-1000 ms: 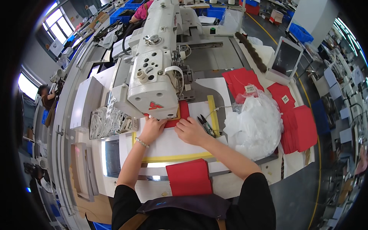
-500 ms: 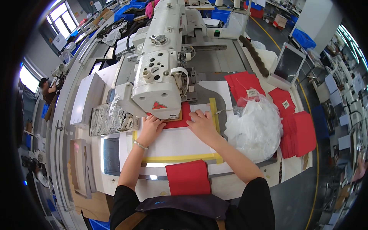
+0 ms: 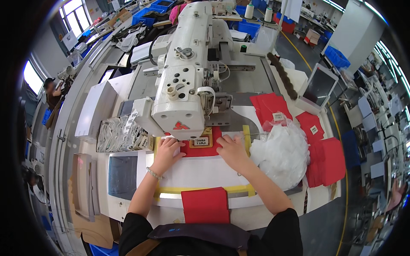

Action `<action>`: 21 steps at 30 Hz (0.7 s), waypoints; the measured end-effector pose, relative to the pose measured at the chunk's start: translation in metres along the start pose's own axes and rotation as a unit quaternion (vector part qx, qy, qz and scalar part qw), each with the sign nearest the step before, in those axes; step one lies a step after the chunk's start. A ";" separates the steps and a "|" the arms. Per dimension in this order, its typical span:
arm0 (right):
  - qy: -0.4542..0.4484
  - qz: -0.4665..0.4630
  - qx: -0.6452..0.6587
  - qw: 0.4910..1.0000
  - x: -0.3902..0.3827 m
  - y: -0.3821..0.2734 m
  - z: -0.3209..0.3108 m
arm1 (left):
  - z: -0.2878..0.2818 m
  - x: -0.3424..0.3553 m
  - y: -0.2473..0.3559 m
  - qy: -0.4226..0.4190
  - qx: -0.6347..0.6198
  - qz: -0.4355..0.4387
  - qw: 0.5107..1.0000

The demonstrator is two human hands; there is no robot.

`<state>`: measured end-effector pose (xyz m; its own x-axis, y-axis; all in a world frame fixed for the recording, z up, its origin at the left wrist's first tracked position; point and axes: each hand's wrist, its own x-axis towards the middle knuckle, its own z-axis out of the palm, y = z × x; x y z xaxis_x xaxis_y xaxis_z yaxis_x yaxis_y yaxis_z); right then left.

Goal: The person sews white rectangular labels onto red fabric pieces using an industrial sewing machine. They repeatedly pick up a red fabric piece, place a label on it, align it under the presser foot, sew the label, and trim the thread with scissors. Finished pieces are stacked on the table.

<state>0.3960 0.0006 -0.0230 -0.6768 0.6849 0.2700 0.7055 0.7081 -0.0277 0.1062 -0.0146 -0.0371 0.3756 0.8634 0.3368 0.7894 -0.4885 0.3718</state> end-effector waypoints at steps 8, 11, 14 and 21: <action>0.077 0.038 0.103 0.991 0.005 -0.001 0.011 | 0.002 -0.002 0.026 0.056 0.020 0.100 0.993; 0.117 0.050 0.128 0.984 0.006 -0.005 0.002 | 0.013 0.001 0.028 0.087 0.076 0.164 0.980; 0.113 0.013 0.041 0.993 -0.004 -0.003 0.006 | 0.020 0.001 0.012 0.061 0.137 0.214 0.965; 0.122 -0.043 -0.054 0.990 -0.026 -0.017 0.015 | 0.016 -0.011 0.018 0.065 0.113 0.214 0.968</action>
<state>0.3981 -0.0269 -0.0435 -0.6743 0.5515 0.4910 0.6742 0.7310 0.1049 0.1246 -0.0307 -0.0479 0.6387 0.5575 0.5304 0.6667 -0.7450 -0.0197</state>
